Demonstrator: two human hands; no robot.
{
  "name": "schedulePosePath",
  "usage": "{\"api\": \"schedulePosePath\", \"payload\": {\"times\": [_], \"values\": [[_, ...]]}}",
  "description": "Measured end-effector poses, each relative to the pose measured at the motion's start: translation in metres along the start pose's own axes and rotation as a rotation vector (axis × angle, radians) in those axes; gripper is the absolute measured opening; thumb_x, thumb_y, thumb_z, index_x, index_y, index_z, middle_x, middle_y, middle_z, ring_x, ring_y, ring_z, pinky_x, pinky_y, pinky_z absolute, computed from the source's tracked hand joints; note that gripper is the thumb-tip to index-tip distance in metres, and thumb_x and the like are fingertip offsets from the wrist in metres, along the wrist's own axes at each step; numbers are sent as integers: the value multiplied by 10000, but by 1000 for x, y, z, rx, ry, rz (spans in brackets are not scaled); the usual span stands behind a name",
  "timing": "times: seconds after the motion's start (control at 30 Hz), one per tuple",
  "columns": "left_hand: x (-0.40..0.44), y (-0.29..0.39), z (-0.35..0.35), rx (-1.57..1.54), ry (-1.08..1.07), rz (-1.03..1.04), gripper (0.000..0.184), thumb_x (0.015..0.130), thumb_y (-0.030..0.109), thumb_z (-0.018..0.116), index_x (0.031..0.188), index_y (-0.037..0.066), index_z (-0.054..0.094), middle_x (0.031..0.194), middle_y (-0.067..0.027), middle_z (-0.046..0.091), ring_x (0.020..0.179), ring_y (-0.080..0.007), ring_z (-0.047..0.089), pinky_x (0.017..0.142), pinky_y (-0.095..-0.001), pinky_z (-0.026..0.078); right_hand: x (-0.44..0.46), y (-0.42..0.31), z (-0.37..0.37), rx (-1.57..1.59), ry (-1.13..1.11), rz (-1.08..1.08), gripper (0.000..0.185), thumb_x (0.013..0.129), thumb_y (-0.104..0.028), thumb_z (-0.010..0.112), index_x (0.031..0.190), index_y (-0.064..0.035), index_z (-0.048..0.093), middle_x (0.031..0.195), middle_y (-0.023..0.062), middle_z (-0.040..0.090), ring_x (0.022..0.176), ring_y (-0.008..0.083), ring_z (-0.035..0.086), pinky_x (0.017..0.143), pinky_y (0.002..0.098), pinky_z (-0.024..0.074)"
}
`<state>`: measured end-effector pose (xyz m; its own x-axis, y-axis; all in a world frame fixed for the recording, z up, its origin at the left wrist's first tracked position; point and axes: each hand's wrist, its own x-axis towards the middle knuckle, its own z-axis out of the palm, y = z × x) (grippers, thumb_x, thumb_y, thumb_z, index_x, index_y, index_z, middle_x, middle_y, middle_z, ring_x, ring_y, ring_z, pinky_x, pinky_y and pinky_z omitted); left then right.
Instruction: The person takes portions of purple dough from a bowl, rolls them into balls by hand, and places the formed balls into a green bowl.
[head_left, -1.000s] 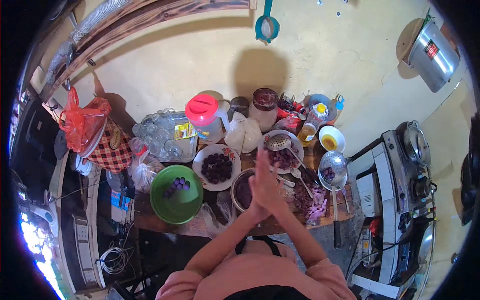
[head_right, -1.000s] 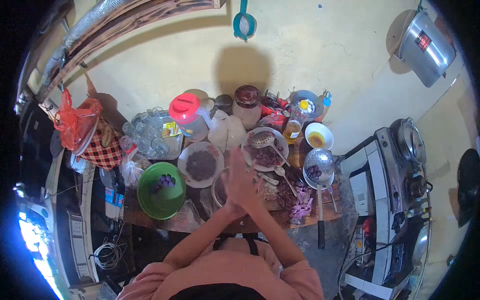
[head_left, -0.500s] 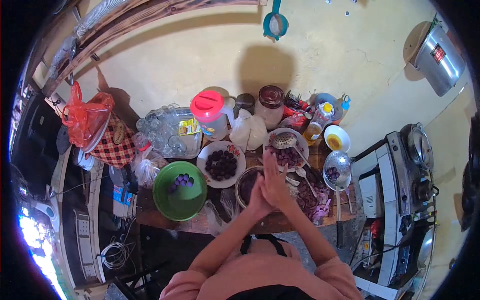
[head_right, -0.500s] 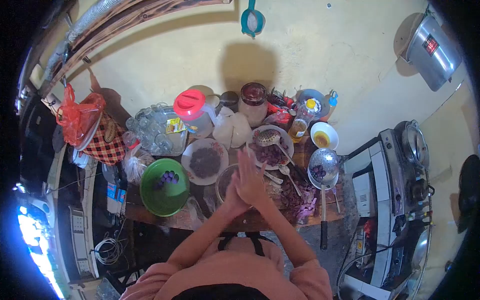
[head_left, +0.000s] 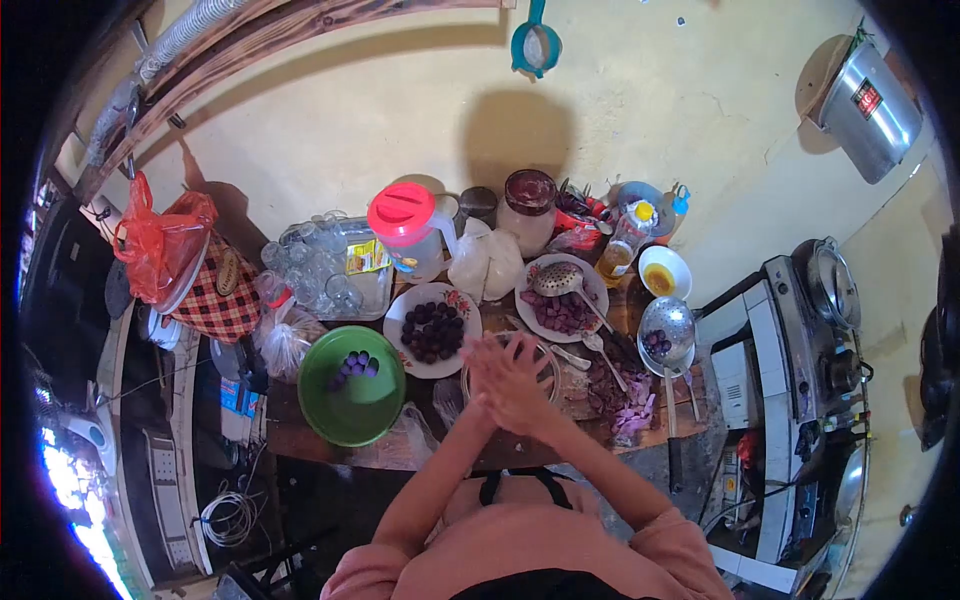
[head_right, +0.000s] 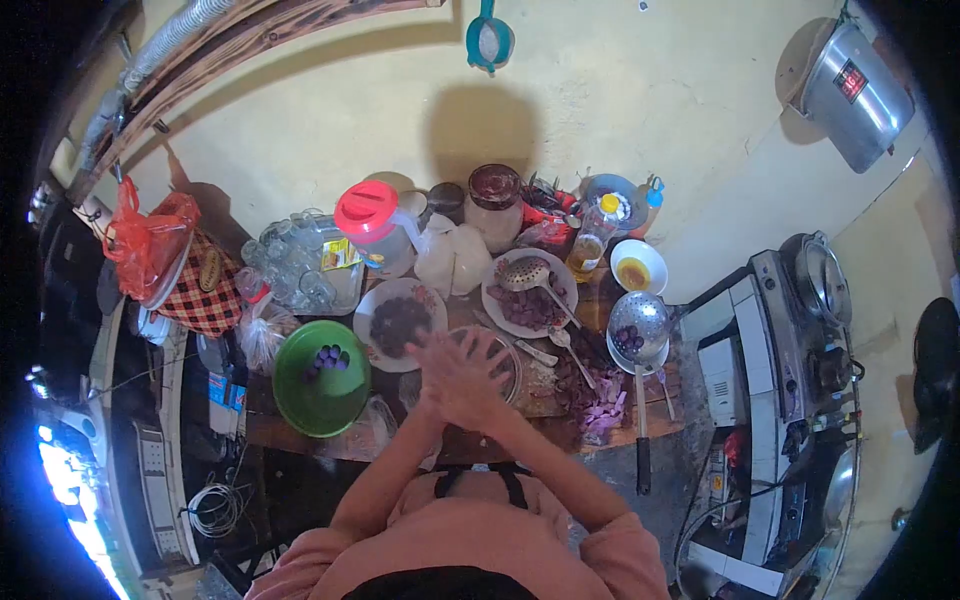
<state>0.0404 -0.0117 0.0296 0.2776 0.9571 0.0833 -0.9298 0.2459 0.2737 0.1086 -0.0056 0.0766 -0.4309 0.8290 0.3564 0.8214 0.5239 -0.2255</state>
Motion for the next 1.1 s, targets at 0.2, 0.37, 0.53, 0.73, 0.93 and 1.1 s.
{"api": "schedulePosePath", "payload": {"times": [0.2, 0.37, 0.53, 0.73, 0.93, 1.1], "values": [[1, -11, 12, -220, -122, -109, 677, 830, 630, 332, 1394, 278, 203, 1398, -25, 294, 1303, -321, 232, 1052, -514, 186, 17, -7, -22, 415, 204, -135, 608, 865, -401, 363, 1400, -158, 205, 1456, 136, 151, 1333, 368, 135, 993, 649, 58], [7, 4, 26, -116, 230, 17, 673, 839, 634, 286, 1397, 267, 198, 1423, -11, 256, 1306, -299, 230, 1052, -500, 192, 20, 9, -34, 74, -393, -87, 616, 893, -361, 332, 1413, -101, 129, 1472, 122, 97, 1354, 311, 99, 1011, 614, 38], [8, -14, -15, -99, -82, -66, 655, 830, 599, 391, 1390, 310, 215, 1415, 5, 277, 1301, -295, 248, 1047, -511, 195, 14, -6, -26, 357, -20, -245, 678, 814, -410, 435, 1396, -129, 231, 1464, 98, 164, 1344, 315, 148, 1012, 622, 69], [4, -5, 24, -92, 40, -68, 691, 811, 629, 392, 1392, 300, 214, 1441, -35, 217, 1316, -321, 204, 1055, -525, 152, 25, 16, -22, 134, -172, -80, 626, 877, -433, 317, 1405, -119, 193, 1465, 130, 126, 1350, 328, 98, 1000, 628, -10], [5, 2, -25, -307, 1, -51, 725, 795, 658, 389, 1394, 290, 212, 1462, -69, 165, 1327, -341, 169, 1061, -536, 116, 0, 8, -15, 180, -99, -369, 709, 796, -446, 462, 1404, -179, 214, 1466, 74, 167, 1344, 310, 148, 1017, 611, 57], [5, -16, 26, 19, -251, 175, 741, 812, 674, 303, 1405, 249, 171, 1468, -71, 134, 1336, -340, 132, 1060, -543, 117, 10, -4, -19, 187, -62, -163, 668, 833, -501, 369, 1400, -178, 231, 1462, 99, 166, 1337, 349, 139, 1002, 630, 34]]}}
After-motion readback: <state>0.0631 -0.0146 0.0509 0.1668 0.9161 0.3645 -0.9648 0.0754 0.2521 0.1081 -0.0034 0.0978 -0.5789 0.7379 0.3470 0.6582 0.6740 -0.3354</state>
